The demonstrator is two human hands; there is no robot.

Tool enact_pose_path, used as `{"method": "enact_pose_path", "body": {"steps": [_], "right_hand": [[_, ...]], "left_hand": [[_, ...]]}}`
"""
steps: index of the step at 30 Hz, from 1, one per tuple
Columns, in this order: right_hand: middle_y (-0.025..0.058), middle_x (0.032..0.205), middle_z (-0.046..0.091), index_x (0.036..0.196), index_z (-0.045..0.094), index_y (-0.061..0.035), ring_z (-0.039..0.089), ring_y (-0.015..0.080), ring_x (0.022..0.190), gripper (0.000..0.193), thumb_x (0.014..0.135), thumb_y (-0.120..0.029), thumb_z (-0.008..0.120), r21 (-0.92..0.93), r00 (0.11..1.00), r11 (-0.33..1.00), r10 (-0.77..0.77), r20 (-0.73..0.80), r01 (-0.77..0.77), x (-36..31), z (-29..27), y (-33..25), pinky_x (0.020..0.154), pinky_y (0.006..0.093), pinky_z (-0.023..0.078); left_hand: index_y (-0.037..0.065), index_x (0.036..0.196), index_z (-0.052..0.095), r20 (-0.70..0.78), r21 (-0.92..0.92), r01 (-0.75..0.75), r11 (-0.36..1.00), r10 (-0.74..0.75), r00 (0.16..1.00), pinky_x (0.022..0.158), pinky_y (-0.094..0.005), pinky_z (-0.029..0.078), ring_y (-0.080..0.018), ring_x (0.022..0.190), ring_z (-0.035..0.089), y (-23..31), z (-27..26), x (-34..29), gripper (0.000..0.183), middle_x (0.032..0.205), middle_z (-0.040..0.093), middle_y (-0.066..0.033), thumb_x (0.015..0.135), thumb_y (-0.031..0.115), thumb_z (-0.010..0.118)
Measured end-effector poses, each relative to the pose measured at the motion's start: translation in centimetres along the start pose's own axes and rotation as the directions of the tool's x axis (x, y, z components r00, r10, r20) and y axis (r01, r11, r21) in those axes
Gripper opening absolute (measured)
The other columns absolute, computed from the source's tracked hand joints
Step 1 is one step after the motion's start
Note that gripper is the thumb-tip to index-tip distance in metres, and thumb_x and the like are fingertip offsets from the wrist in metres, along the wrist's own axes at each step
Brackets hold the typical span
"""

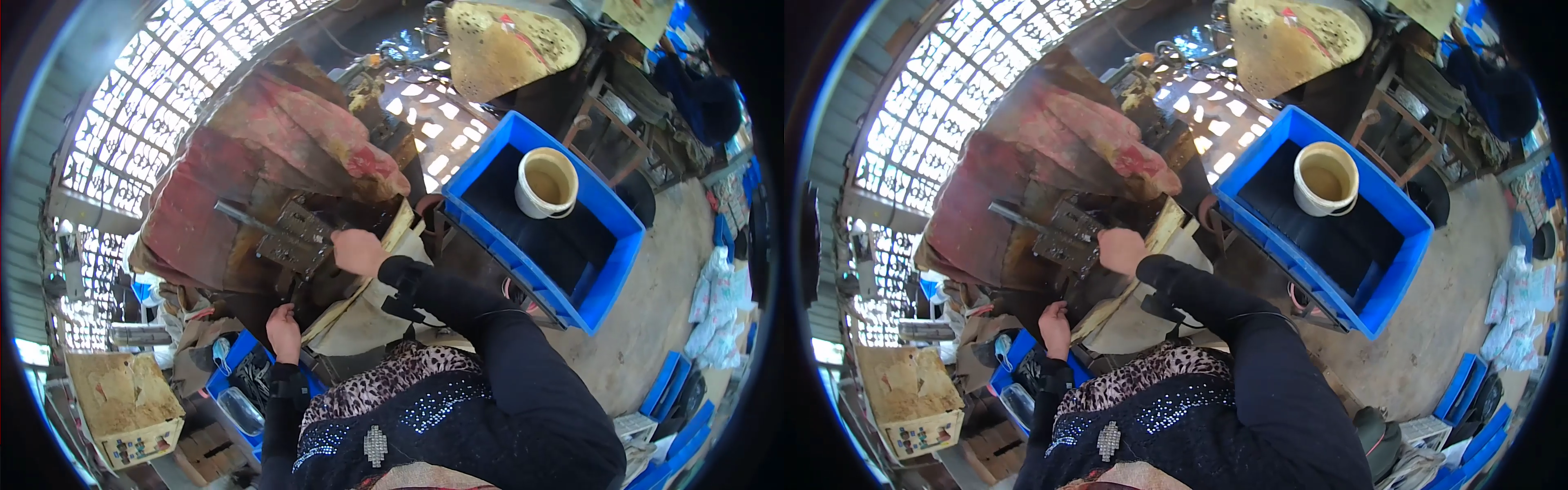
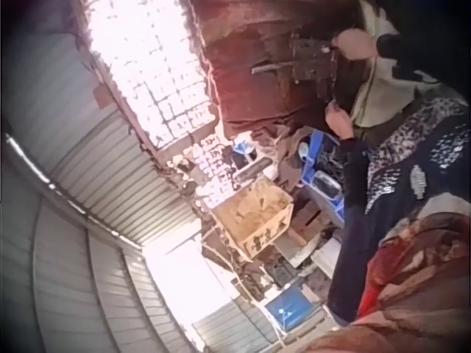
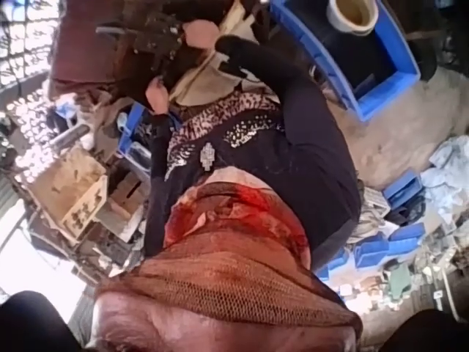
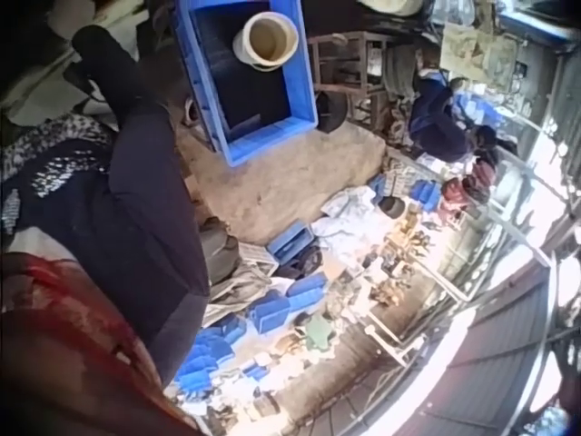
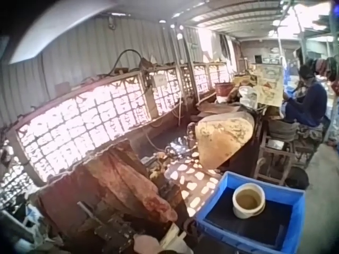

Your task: The person picks up metal pieces from a blue bin, places them into a grinding machine, and presses a lever. They then remove the metal pieces, dip them into a bucket of liquid, and place them into a separate blue bin.

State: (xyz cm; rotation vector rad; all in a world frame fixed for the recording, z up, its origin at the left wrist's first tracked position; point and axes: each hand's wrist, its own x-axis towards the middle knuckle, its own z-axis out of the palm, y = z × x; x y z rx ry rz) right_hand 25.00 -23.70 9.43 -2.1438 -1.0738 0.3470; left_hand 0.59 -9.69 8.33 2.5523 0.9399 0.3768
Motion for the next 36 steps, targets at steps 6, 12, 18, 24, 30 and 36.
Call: {"method": "enact_pose_path", "body": {"steps": [6, 12, 18, 24, 30, 36], "right_hand": [[0.0228, 0.082, 0.064, 0.089, 0.059, -0.0038, 0.062, 0.0426, 0.080, 0.024, 0.084, -0.027, 0.061, 0.109, 0.987, 0.989, -0.081, -0.135, 0.096, 5.5, -2.8, -5.1, 0.070, 0.0523, 0.050], [0.0194, 0.078, 0.065, 0.092, 0.061, -0.0069, 0.063, 0.0399, 0.076, 0.027, 0.084, -0.032, 0.065, 0.102, 0.898, 0.919, -0.342, -0.275, 0.381, 12.0, -2.9, -14.5, 0.063, 0.0487, 0.049], [0.0138, 0.073, 0.065, 0.091, 0.063, -0.0107, 0.065, 0.0347, 0.069, 0.024, 0.086, -0.034, 0.065, -0.239, 0.820, 0.860, -0.505, -0.268, 0.451, 15.6, -0.5, -18.2, 0.060, 0.0460, 0.050], [0.0110, 0.070, 0.064, 0.082, 0.061, -0.0108, 0.064, 0.0318, 0.063, 0.023, 0.087, -0.033, 0.064, -0.391, 0.765, 0.775, -0.603, -0.225, 0.497, 16.0, -0.3, -17.6, 0.055, 0.0438, 0.050], [0.0096, 0.069, 0.064, 0.080, 0.061, -0.0108, 0.064, 0.0312, 0.061, 0.023, 0.087, -0.033, 0.064, -0.406, 0.758, 0.770, -0.608, -0.236, 0.492, 16.6, -0.2, -18.3, 0.054, 0.0426, 0.051], [0.0093, 0.069, 0.064, 0.079, 0.061, -0.0102, 0.064, 0.0309, 0.061, 0.023, 0.087, -0.031, 0.064, -0.397, 0.767, 0.776, -0.600, -0.229, 0.490, 17.1, -0.3, -17.9, 0.054, 0.0420, 0.052]], "left_hand": [[0.006, 0.094, 0.069, -0.073, 0.029, -0.049, 0.998, 0.051, 0.996, 0.075, -0.0451, 0.050, -0.0379, 0.086, 0.062, -0.6, -0.3, 0.7, 0.021, 0.090, 0.065, -0.0181, 0.082, 0.005, 0.052], [0.005, 0.092, 0.068, -0.152, 0.045, -0.034, 0.998, 0.040, 0.987, 0.075, -0.0451, 0.051, -0.0365, 0.085, 0.062, -0.3, -0.6, 0.2, 0.022, 0.088, 0.065, -0.0167, 0.078, 0.002, 0.052], [0.006, 0.091, 0.067, -0.193, 0.014, -0.040, 0.999, 0.041, 0.980, 0.073, -0.0440, 0.052, -0.0352, 0.082, 0.062, -0.4, -0.5, -0.7, 0.021, 0.087, 0.064, -0.0151, 0.074, 0.001, 0.055], [0.006, 0.091, 0.067, -0.166, -0.028, -0.014, 1.000, 0.009, 0.986, 0.071, -0.0433, 0.052, -0.0340, 0.080, 0.062, 0.3, -1.2, -1.3, 0.020, 0.083, 0.061, -0.0138, 0.074, 0.003, 0.057], [0.006, 0.090, 0.067, -0.105, -0.030, -0.020, 0.999, 0.016, 0.994, 0.069, -0.0428, 0.052, -0.0328, 0.079, 0.063, -0.2, -1.3, -0.7, 0.019, 0.083, 0.062, -0.0137, 0.075, 0.005, 0.057], [0.007, 0.093, 0.068, -0.031, -0.004, -0.012, 1.000, 0.012, 0.999, 0.070, -0.0411, 0.052, -0.0314, 0.081, 0.063, -0.2, -1.5, -0.3, 0.021, 0.083, 0.062, -0.0131, 0.075, 0.006, 0.057]]}}
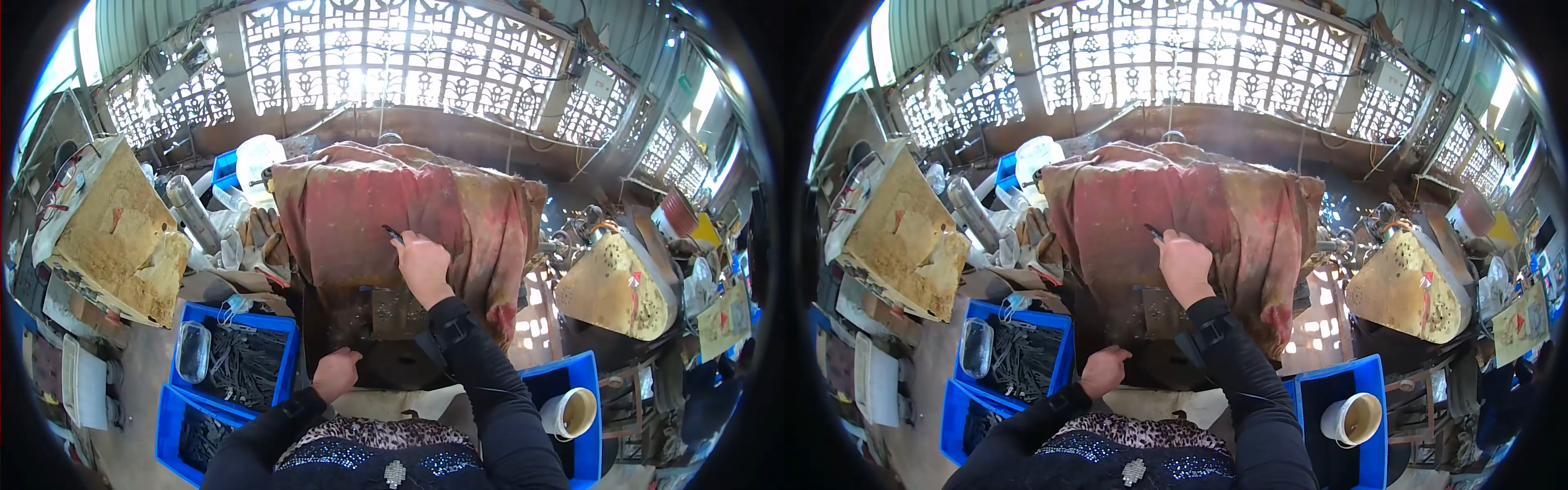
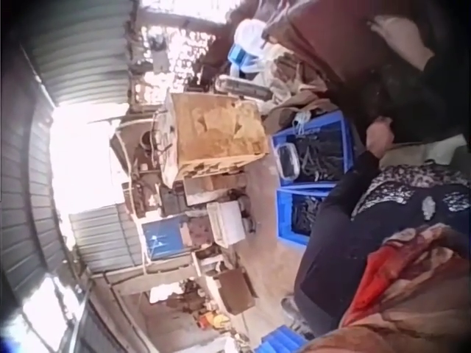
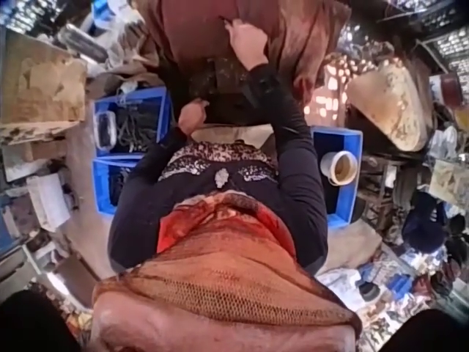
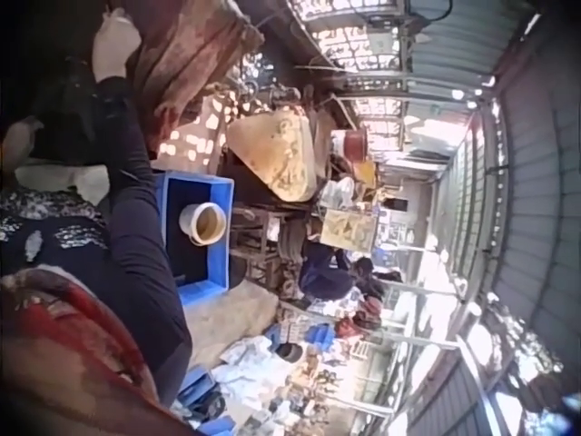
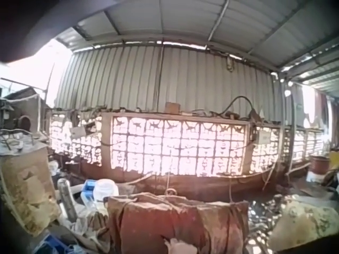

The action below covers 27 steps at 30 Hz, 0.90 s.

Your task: The person picks up metal pieces from a blue bin, places them into a grinding machine, and presses a lever. They then remove the metal pieces, dip them into a bucket of liquid, and place them into a separate blue bin.

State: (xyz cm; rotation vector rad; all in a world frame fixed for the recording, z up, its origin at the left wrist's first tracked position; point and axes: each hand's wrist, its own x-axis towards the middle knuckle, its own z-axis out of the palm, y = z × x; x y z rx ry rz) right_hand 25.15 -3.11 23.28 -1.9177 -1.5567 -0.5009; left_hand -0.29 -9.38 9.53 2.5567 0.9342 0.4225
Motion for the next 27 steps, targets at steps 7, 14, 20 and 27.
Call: {"method": "enact_pose_path", "body": {"steps": [7, 14, 20, 27], "right_hand": [[0.0097, 0.068, 0.063, 0.078, 0.059, -0.0098, 0.065, 0.0303, 0.061, 0.021, 0.086, -0.029, 0.064, 0.001, 1.000, 1.000, 0.003, 0.000, -0.003, -0.15, -0.37, -0.14, 0.054, 0.0411, 0.052], [0.0107, 0.070, 0.065, 0.081, 0.062, -0.0096, 0.065, 0.0317, 0.063, 0.025, 0.088, -0.034, 0.063, 0.003, 0.997, 0.999, 0.039, 0.070, -0.040, 0.00, -0.23, 0.00, 0.056, 0.0438, 0.052], [0.0113, 0.070, 0.065, 0.082, 0.063, -0.0091, 0.066, 0.0318, 0.065, 0.025, 0.087, -0.034, 0.063, 0.004, 0.996, 0.999, 0.042, 0.075, -0.042, 0.12, -0.49, 0.03, 0.057, 0.0435, 0.052], [0.0124, 0.071, 0.066, 0.083, 0.064, -0.0080, 0.066, 0.0330, 0.068, 0.027, 0.087, -0.035, 0.063, 0.036, 0.995, 0.998, 0.055, 0.084, -0.058, -0.10, -0.84, -0.07, 0.060, 0.0440, 0.053]], "left_hand": [[0.007, 0.093, 0.068, -0.006, 0.025, -0.001, 1.000, 0.001, 1.000, 0.070, -0.0407, 0.052, -0.0315, 0.081, 0.063, 0.30, -0.16, -0.26, 0.022, 0.084, 0.062, -0.0129, 0.075, 0.005, 0.056], [0.007, 0.094, 0.068, -0.021, 0.056, 0.030, 0.998, -0.029, 0.999, 0.072, -0.0408, 0.052, -0.0314, 0.082, 0.063, 0.55, -0.24, -0.31, 0.023, 0.084, 0.063, -0.0131, 0.074, 0.006, 0.057], [0.007, 0.093, 0.068, -0.061, 0.048, 0.037, 0.998, -0.034, 0.998, 0.073, -0.0417, 0.052, -0.0322, 0.083, 0.063, 0.35, 0.09, -0.34, 0.023, 0.084, 0.063, -0.0143, 0.074, 0.005, 0.057], [0.006, 0.091, 0.068, -0.154, 0.044, 0.056, 0.997, -0.049, 0.987, 0.073, -0.0418, 0.052, -0.0327, 0.082, 0.063, 0.53, 0.53, -0.29, 0.021, 0.083, 0.063, -0.0146, 0.073, 0.004, 0.057]]}}
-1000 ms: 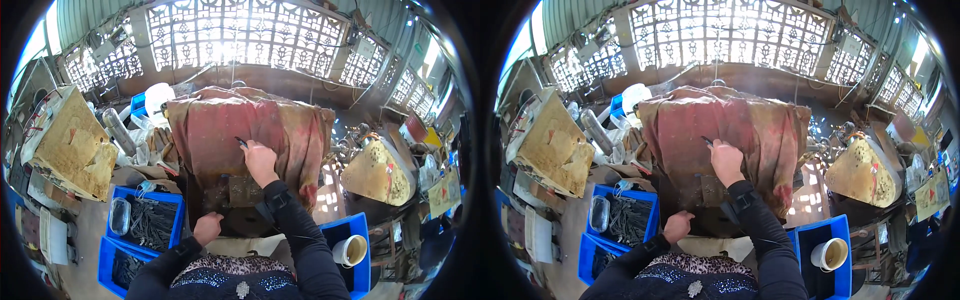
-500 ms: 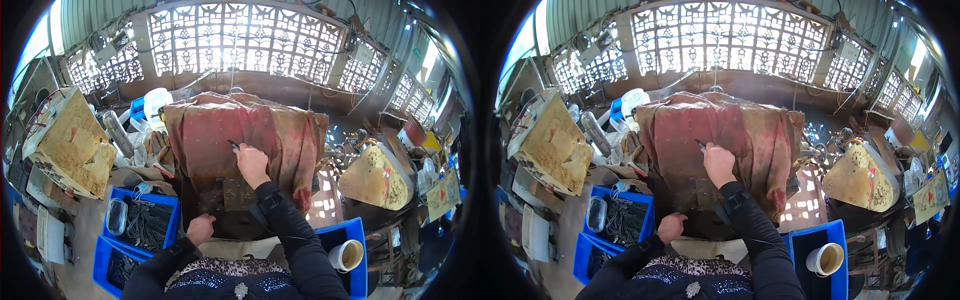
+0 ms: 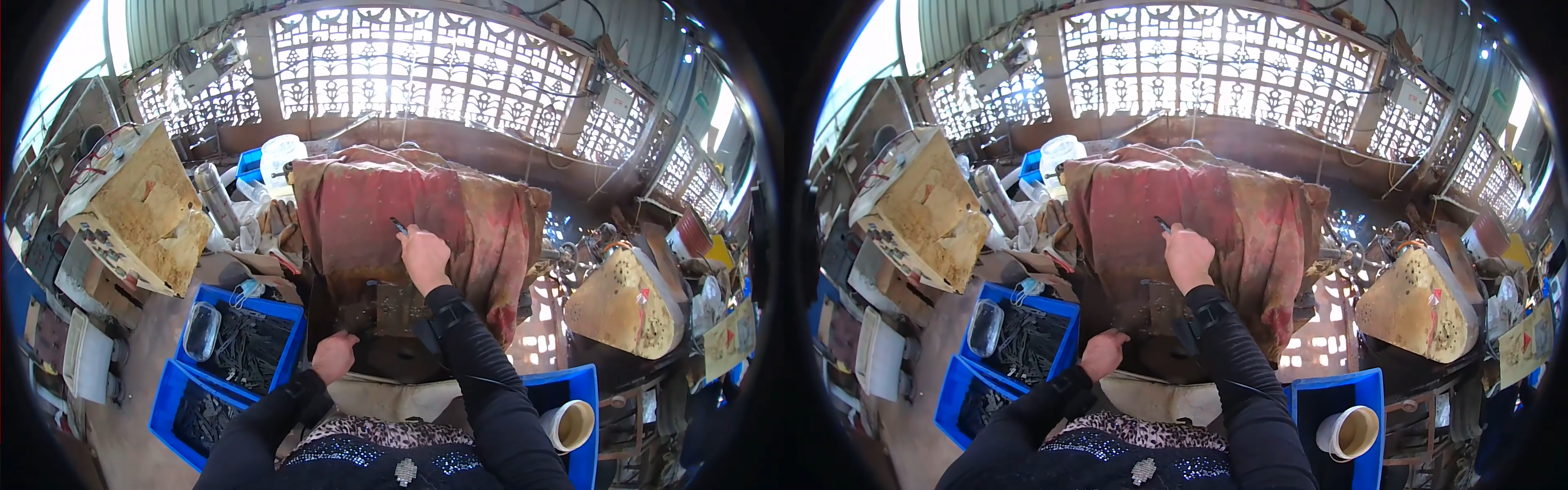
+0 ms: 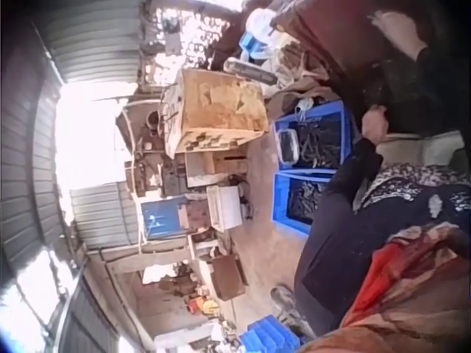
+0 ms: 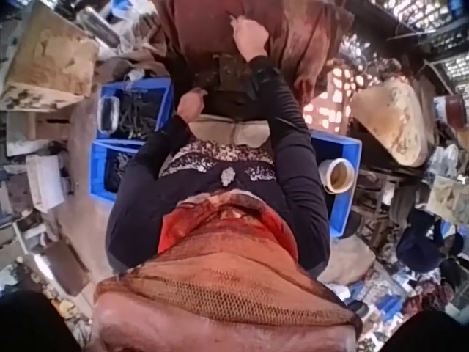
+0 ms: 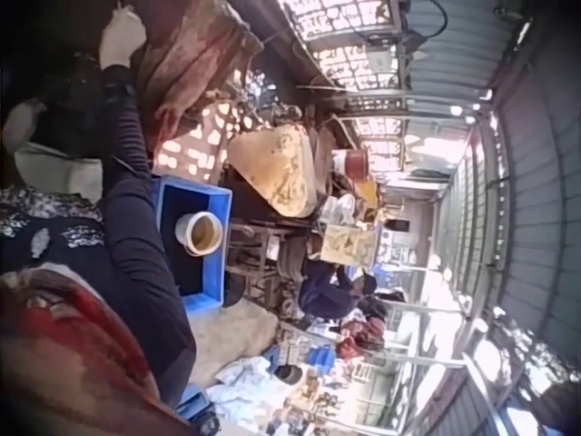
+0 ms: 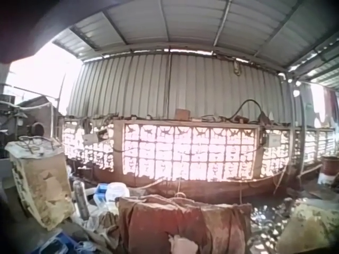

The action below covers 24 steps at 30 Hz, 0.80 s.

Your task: The person picks up metal pieces from a blue bin, places them into a grinding machine, and presses a lever. They then remove the metal pieces, dip them into a bucket of liquid, and place them into a separate blue bin.

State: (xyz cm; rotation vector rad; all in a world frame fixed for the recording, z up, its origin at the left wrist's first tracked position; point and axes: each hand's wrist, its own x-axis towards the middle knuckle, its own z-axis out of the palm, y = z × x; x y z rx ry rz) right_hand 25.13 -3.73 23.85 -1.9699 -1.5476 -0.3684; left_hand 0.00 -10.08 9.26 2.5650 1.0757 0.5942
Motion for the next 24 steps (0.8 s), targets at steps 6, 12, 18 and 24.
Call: {"method": "enact_pose_path", "body": {"steps": [6, 12, 18, 24], "right_hand": [[0.0135, 0.074, 0.067, 0.085, 0.065, -0.0078, 0.067, 0.0341, 0.072, 0.029, 0.087, -0.037, 0.063, -0.037, 0.999, 0.999, 0.038, 0.033, -0.037, 0.3, -0.1, -0.6, 0.063, 0.0457, 0.052], [0.0154, 0.077, 0.067, 0.087, 0.066, -0.0075, 0.066, 0.0360, 0.076, 0.030, 0.086, -0.037, 0.063, -0.077, 0.995, 0.995, 0.066, 0.074, -0.060, 0.6, -0.4, -1.1, 0.067, 0.0477, 0.052], [0.0183, 0.080, 0.067, 0.088, 0.065, -0.0069, 0.065, 0.0392, 0.080, 0.031, 0.086, -0.038, 0.064, -0.071, 0.990, 0.991, 0.120, 0.077, -0.115, 0.6, -0.5, -2.0, 0.070, 0.0512, 0.051], [0.0178, 0.080, 0.067, 0.088, 0.065, -0.0074, 0.065, 0.0392, 0.078, 0.031, 0.086, -0.039, 0.063, -0.134, 0.984, 0.977, 0.171, 0.047, -0.164, 0.2, -0.2, -2.0, 0.068, 0.0512, 0.051]], "left_hand": [[0.006, 0.089, 0.067, 0.006, 0.013, -0.042, 0.999, 0.042, 0.999, 0.073, -0.0406, 0.052, -0.0323, 0.082, 0.063, -0.5, 0.0, -0.4, 0.020, 0.082, 0.062, -0.0144, 0.073, 0.004, 0.057], [0.008, 0.088, 0.068, -0.035, -0.022, -0.024, 0.999, 0.024, 0.999, 0.072, -0.0401, 0.052, -0.0313, 0.082, 0.063, 0.0, -0.6, -0.7, 0.018, 0.083, 0.062, -0.0133, 0.073, 0.004, 0.058], [0.009, 0.079, 0.064, 0.006, -0.056, -0.118, 0.991, 0.118, 0.993, 0.070, -0.0384, 0.052, -0.0288, 0.083, 0.061, -1.2, -0.6, -1.2, 0.009, 0.077, 0.061, -0.0118, 0.072, 0.007, 0.059], [0.010, 0.075, 0.063, 0.124, -0.183, -0.058, 0.981, 0.082, 0.989, 0.069, -0.0384, 0.052, -0.0283, 0.082, 0.062, -0.7, -1.6, -1.2, 0.005, 0.077, 0.061, -0.0111, 0.071, 0.009, 0.060]]}}
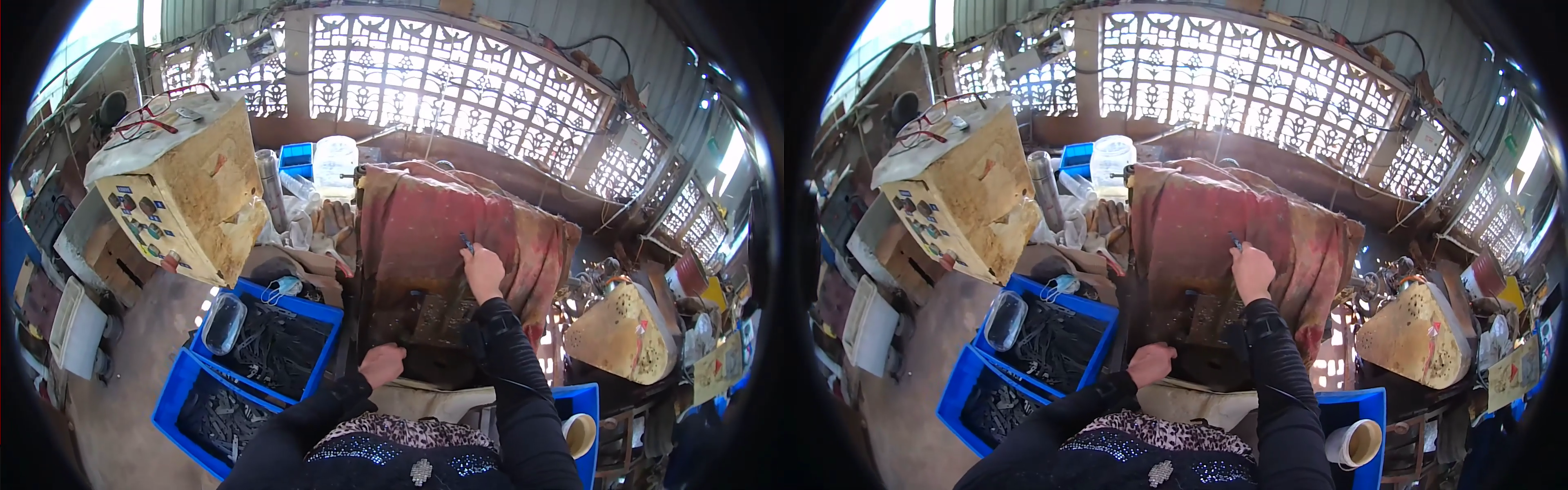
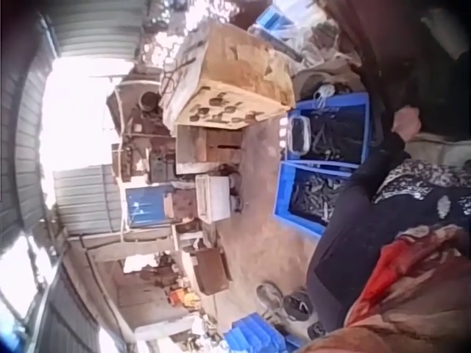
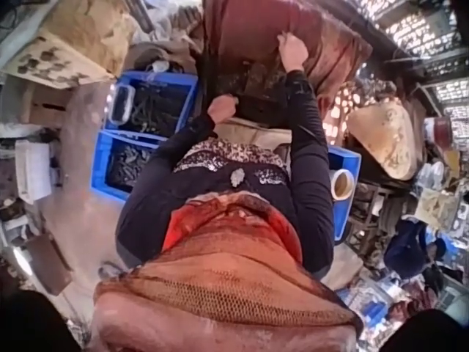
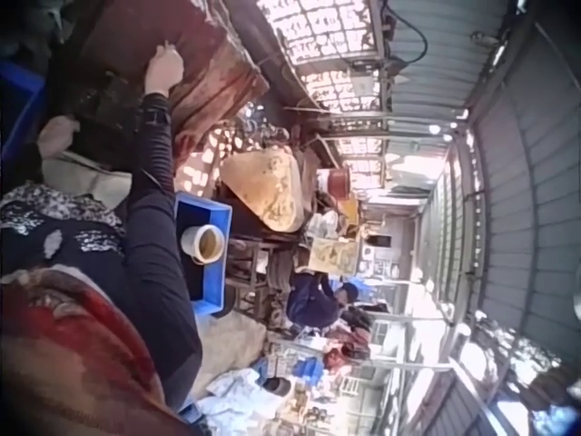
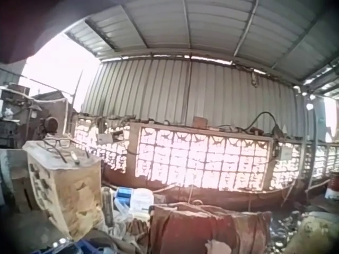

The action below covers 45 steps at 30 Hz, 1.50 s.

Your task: The person picks up metal pieces from a blue bin, places them into a grinding machine, and presses a lever. They then remove the metal pieces, dip them into a bucket of liquid, and place them into a separate blue bin.

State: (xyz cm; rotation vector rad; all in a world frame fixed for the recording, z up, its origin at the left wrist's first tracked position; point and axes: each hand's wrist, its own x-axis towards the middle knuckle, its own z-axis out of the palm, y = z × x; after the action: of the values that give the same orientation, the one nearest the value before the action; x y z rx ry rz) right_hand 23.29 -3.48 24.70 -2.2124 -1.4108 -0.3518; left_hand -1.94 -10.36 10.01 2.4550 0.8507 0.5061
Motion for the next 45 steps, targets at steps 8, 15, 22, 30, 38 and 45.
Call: {"method": "enact_pose_path", "body": {"steps": [8, 15, 22, 30, 38, 45], "right_hand": [[0.0114, 0.070, 0.066, 0.083, 0.064, -0.0111, 0.067, 0.0306, 0.068, 0.026, 0.088, -0.036, 0.061, -0.075, 0.999, 0.997, -0.019, -0.040, 0.016, 0.2, 0.8, -1.0, 0.058, 0.0457, 0.053], [0.0121, 0.072, 0.067, 0.081, 0.067, -0.0098, 0.068, 0.0313, 0.071, 0.023, 0.085, -0.032, 0.064, 0.035, 0.997, 0.999, 0.029, -0.069, -0.026, 0.1, -0.1, -0.4, 0.061, 0.0452, 0.054], [0.0145, 0.078, 0.069, 0.079, 0.071, -0.0089, 0.068, 0.0338, 0.076, 0.019, 0.082, -0.027, 0.064, 0.137, 0.993, 0.985, 0.108, -0.043, -0.102, 0.3, 1.5, 0.7, 0.066, 0.0462, 0.054], [0.0160, 0.078, 0.068, 0.082, 0.070, -0.0085, 0.068, 0.0352, 0.078, 0.022, 0.082, -0.029, 0.063, 0.259, 0.999, 0.966, 0.010, 0.033, -0.019, -1.6, -0.6, 1.5, 0.067, 0.0472, 0.053], [0.0163, 0.072, 0.064, 0.085, 0.065, -0.0106, 0.065, 0.0368, 0.072, 0.027, 0.084, -0.038, 0.063, 0.387, 0.964, 0.892, -0.263, 0.026, 0.233, -11.6, -7.1, 4.3, 0.062, 0.0481, 0.052], [0.0113, 0.073, 0.064, 0.089, 0.064, -0.0098, 0.063, 0.0330, 0.067, 0.020, 0.082, -0.027, 0.069, 0.541, 0.926, 0.798, -0.367, 0.087, 0.265, -21.3, -8.6, 6.6, 0.058, 0.0412, 0.049]], "left_hand": [[0.009, 0.079, 0.066, 0.017, -0.014, -0.086, 0.996, 0.086, 0.996, 0.069, -0.0430, 0.051, -0.0316, 0.080, 0.062, -0.9, 0.1, 0.4, 0.011, 0.080, 0.063, -0.0122, 0.074, 0.009, 0.057], [0.010, 0.087, 0.070, 0.054, -0.008, -0.060, 0.998, 0.060, 0.997, 0.071, -0.0445, 0.050, -0.0344, 0.084, 0.063, -1.5, 1.3, 1.4, 0.020, 0.083, 0.064, -0.0149, 0.077, 0.007, 0.054], [0.009, 0.086, 0.070, 0.049, 0.037, -0.101, 0.994, 0.099, 0.994, 0.072, -0.0454, 0.049, -0.0358, 0.084, 0.062, -1.4, 2.1, 1.5, 0.019, 0.083, 0.064, -0.0169, 0.079, 0.007, 0.053], [0.005, 0.090, 0.069, -0.077, 0.062, 0.001, 0.998, 0.004, 0.997, 0.074, -0.0443, 0.050, -0.0373, 0.084, 0.061, -1.6, 2.0, 1.3, 0.020, 0.085, 0.063, -0.0191, 0.079, 0.002, 0.053], [0.002, 0.106, 0.068, -0.371, -0.343, -0.018, 0.939, -0.117, 0.921, 0.083, -0.0340, 0.051, -0.0272, 0.091, 0.066, -5.0, 3.5, 1.2, 0.040, 0.095, 0.067, -0.0153, 0.076, -0.013, 0.046], [0.001, 0.112, 0.065, -0.310, -0.051, -0.026, 0.998, 0.009, 0.951, 0.064, -0.0339, 0.051, -0.0251, 0.075, 0.064, -2.2, 0.7, 4.8, 0.037, 0.089, 0.063, -0.0173, 0.079, -0.008, 0.050]]}}
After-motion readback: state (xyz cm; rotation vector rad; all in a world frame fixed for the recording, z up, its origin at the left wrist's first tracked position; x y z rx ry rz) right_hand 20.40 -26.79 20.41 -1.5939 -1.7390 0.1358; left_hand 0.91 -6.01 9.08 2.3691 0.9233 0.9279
